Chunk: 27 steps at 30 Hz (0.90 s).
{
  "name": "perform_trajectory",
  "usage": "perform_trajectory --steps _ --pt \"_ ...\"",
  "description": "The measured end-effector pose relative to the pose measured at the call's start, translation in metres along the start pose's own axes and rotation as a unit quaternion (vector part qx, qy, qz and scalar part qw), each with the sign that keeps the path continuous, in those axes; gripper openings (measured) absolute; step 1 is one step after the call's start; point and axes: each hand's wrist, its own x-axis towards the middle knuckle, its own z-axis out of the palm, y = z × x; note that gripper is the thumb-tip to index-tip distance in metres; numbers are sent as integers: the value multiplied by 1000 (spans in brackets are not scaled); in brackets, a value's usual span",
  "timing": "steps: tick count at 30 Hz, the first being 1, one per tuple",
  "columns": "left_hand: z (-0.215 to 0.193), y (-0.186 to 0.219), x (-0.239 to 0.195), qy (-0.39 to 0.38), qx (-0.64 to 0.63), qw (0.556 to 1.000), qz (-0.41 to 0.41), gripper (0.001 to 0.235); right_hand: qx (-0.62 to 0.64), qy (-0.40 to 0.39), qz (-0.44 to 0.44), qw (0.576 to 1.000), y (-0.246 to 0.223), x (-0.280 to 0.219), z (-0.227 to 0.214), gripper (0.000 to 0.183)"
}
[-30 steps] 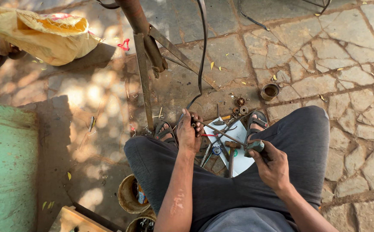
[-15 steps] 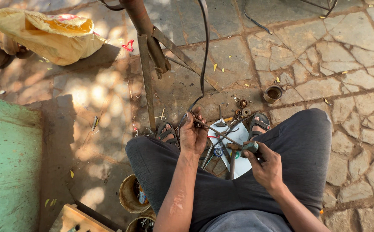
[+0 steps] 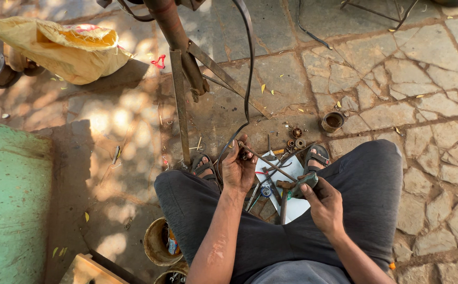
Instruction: The person repairs a motor by using a hammer and a screwdriver to disassemble parts of the housing, handling various small components and wires by hand on a workshop floor.
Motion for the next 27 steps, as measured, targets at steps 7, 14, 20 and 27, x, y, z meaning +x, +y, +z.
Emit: perform_trajectory --steps 7,14,20,27 --pt "4 5 1 20 188 977 96 28 -179 68 -280 941 -34 -9 -8 24" --pt "79 17 20 -142 264 944 138 27 -91 90 -176 976 -85 -1 -23 26" --pt "162 35 49 -194 198 951 135 30 73 80 -229 967 -134 33 -19 26" --pt "239 50 73 -190 257 925 204 38 -150 167 -447 866 -187 82 -9 27"
